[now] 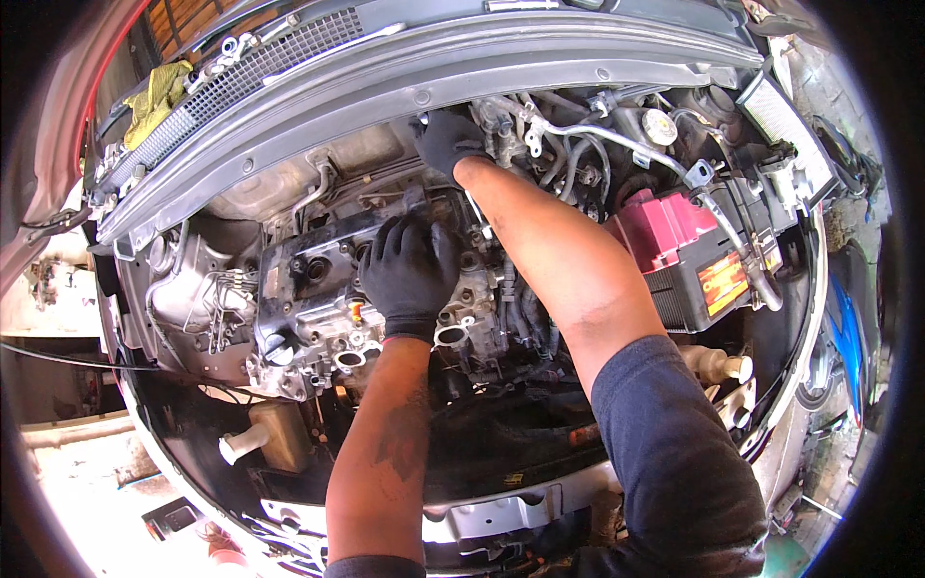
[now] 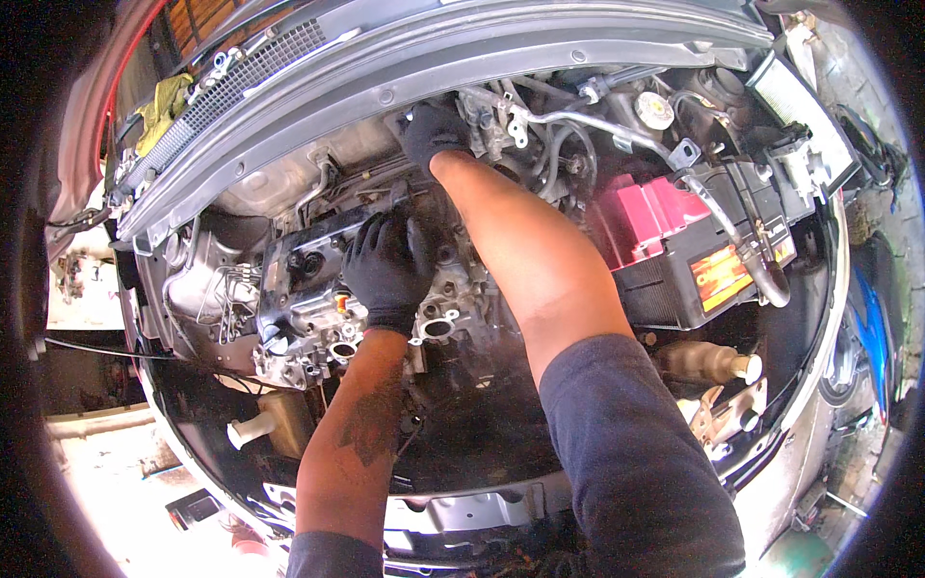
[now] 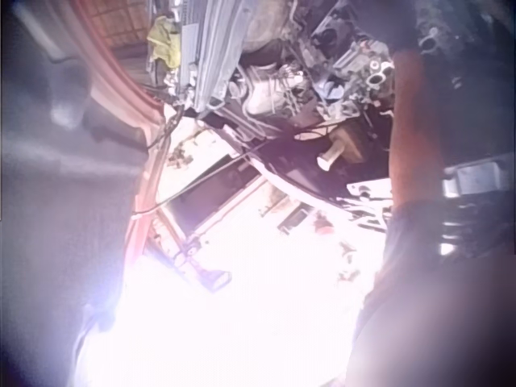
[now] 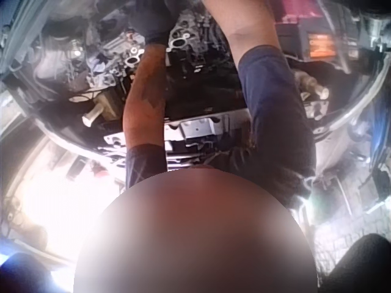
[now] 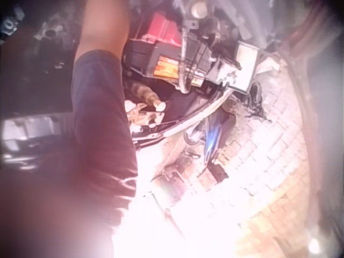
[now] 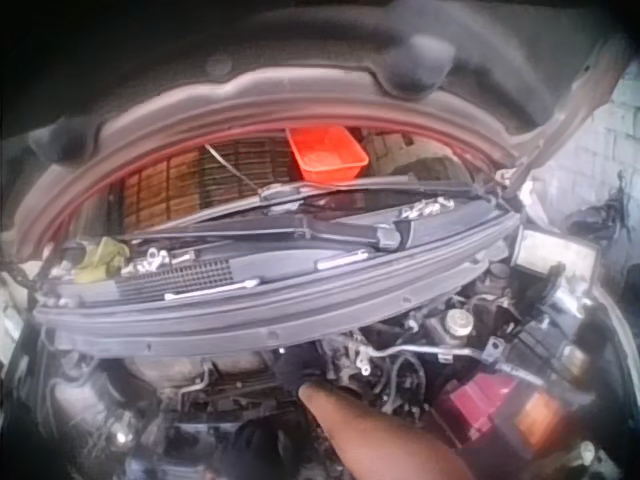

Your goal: The person works on a car engine with the hood open, using a wrench to loosen and tighten bolts on the engine block. They repeatedly reach into the engine bay, adjust components, and manipulate tools with both hands.

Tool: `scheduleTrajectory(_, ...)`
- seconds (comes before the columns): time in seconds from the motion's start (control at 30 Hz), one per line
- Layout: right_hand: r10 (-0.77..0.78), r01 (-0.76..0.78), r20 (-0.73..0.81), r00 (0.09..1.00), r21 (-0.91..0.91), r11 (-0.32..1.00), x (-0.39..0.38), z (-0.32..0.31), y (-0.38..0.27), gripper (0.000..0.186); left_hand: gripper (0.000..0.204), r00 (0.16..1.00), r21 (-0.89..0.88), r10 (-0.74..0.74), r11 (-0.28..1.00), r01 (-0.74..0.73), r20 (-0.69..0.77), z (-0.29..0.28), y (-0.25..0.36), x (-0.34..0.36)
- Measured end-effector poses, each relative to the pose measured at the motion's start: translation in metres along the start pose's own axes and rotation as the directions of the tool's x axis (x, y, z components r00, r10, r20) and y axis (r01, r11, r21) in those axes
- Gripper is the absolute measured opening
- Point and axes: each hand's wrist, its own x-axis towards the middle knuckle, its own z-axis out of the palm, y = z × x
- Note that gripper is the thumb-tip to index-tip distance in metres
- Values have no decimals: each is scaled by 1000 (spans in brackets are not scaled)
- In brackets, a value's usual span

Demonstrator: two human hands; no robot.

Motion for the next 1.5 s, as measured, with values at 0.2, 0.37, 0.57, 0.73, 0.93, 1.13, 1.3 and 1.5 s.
scheduleTrajectory(0.2,-100,168,-211,972,339,926,-3,22,16,43,22,1000,-6,13,1000,-13,-15,2,3,0)
scheduleTrajectory(0.37,-7,60,-65,998,882,467,-35,-16,19,37,21,999,23,-13,1000,12,46,-1,-1,-1)
scheduleTrajectory(0.57,-212,-460,488,846,871,170,-37,-55,28,35,21,999,4,-21,1000,21,39,0,2,0)
scheduleTrajectory(0.73,-401,-576,565,721,811,107,-22,-47,46,30,21,1000,-25,-9,1000,9,17,2,0,-2)
scheduleTrajectory(0.93,-434,-584,577,692,801,133,-29,-49,45,36,22,1000,-18,-4,1000,4,3,2,0,0)
scheduleTrajectory(1.13,-478,-501,476,738,861,84,-53,-45,59,36,21,1000,-7,-10,1000,10,8,2,1,-1)
scheduleTrajectory(1.3,-534,-388,402,744,910,144,-73,-43,73,35,21,1000,-9,-10,1000,11,7,2,0,-1)
scheduleTrajectory(1.5,-316,48,299,901,654,755,-80,-75,58,28,23,1000,6,1,1000,-1,-18,0,-1,-3)
